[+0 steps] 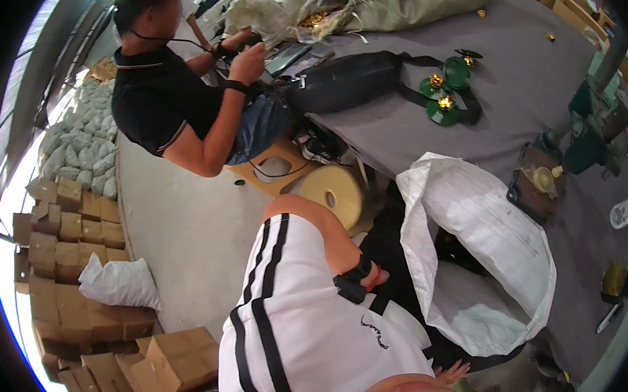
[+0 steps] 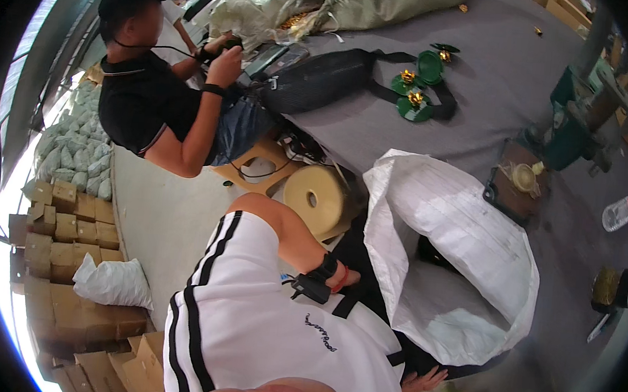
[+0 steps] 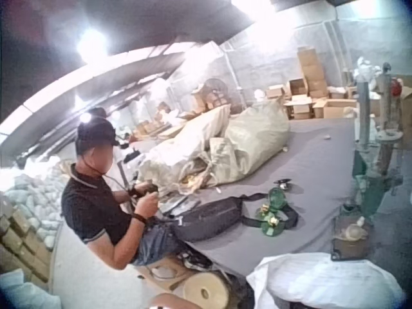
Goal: Uses a manual press to assemble small yellow and green plastic components.
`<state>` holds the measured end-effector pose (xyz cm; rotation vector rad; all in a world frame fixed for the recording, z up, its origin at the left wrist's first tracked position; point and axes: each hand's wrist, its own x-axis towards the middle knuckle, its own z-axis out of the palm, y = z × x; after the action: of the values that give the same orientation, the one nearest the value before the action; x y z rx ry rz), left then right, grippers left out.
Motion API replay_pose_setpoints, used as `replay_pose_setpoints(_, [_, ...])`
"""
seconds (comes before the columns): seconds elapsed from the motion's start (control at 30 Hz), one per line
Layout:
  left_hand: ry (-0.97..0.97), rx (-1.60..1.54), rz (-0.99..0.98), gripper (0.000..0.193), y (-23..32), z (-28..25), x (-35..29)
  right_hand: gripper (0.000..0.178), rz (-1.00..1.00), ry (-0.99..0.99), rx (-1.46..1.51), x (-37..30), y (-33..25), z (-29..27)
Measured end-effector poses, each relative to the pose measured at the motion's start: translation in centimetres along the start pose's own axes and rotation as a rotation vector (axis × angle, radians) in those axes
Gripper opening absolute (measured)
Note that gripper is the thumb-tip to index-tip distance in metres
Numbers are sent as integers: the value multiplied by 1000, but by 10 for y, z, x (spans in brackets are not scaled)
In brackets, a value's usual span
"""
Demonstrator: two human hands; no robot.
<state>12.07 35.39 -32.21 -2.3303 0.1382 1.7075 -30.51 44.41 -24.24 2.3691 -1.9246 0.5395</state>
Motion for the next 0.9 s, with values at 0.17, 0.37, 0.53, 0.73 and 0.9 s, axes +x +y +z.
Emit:
replay_pose_setpoints(0.17, [-158, -39, 144, 58, 20, -5, -31, 72, 66, 1, 0, -7, -2, 1])
replay_pose_setpoints(0.37, [642, 100, -18, 51, 26, 51, -66, 69, -44, 135, -59, 0, 14, 18])
replay_pose_setpoints(0.53, [139, 82, 108, 52, 35, -84, -127, 69, 45, 40, -58, -28, 26, 26])
replay_pose_setpoints(0.73, [-242, 25, 198, 52, 24, -47, -134, 70, -28, 98, -91, -2, 10, 14])
replay_pose_setpoints(0.9, [-200, -16, 116, 51, 23, -39, -106, 66, -21, 105, -18, 5, 0, 3])
